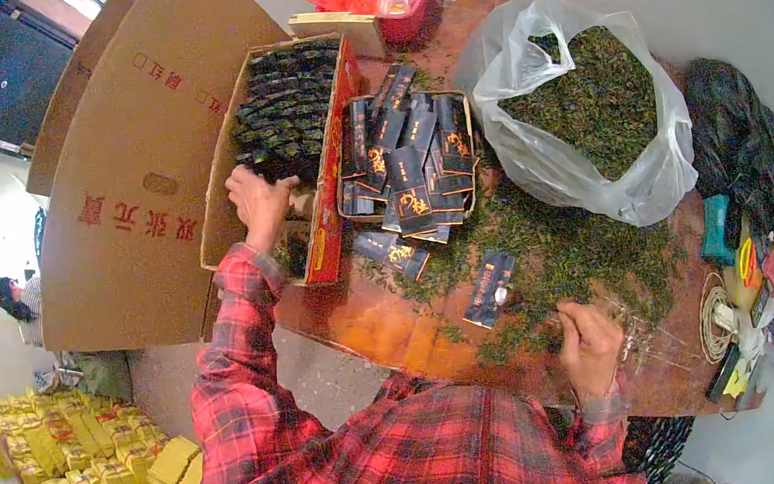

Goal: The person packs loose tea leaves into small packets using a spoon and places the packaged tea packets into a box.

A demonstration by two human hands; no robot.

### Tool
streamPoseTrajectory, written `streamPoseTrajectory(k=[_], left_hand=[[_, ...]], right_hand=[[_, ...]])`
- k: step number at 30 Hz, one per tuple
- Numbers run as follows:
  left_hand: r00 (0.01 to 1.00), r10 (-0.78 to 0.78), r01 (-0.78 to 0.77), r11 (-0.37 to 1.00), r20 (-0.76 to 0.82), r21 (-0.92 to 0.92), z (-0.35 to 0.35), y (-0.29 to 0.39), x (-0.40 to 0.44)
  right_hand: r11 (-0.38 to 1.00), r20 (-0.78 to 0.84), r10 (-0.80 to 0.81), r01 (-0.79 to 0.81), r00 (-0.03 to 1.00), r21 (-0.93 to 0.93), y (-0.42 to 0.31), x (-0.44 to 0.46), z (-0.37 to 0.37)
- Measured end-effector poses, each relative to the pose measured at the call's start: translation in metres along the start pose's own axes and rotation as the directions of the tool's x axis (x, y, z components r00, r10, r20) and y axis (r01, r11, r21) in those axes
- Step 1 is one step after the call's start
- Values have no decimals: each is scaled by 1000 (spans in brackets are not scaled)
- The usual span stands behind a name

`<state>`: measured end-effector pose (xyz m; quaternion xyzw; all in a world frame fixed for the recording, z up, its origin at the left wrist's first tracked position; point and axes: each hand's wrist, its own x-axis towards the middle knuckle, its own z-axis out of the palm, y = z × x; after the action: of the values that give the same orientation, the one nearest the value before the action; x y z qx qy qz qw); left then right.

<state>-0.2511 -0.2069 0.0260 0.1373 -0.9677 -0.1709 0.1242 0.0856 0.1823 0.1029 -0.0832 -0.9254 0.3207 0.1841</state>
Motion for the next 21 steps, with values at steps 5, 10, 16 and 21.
streamPoseTrajectory(k=[5, 10, 16, 21], left_hand=[[955, -236, 251, 966, 180, -63, 11, -8, 11], [938, -198, 253, 952, 284, -173, 24, -19, 23], [962, -75, 150, 949, 264, -276, 48, -17, 33], [960, -52, 124, 960, 277, -252, 43, -8, 32]], right_hand=[[1000, 14, -11, 11, 1000, -1, 4, -1, 6], [999, 37, 37, -38, 999, 19, -1, 0, 8], [1000, 47, 23, -23, 999, 8, -4, 1, 11], [999, 55, 29, -30, 998, 26, -10, 2, 11]])
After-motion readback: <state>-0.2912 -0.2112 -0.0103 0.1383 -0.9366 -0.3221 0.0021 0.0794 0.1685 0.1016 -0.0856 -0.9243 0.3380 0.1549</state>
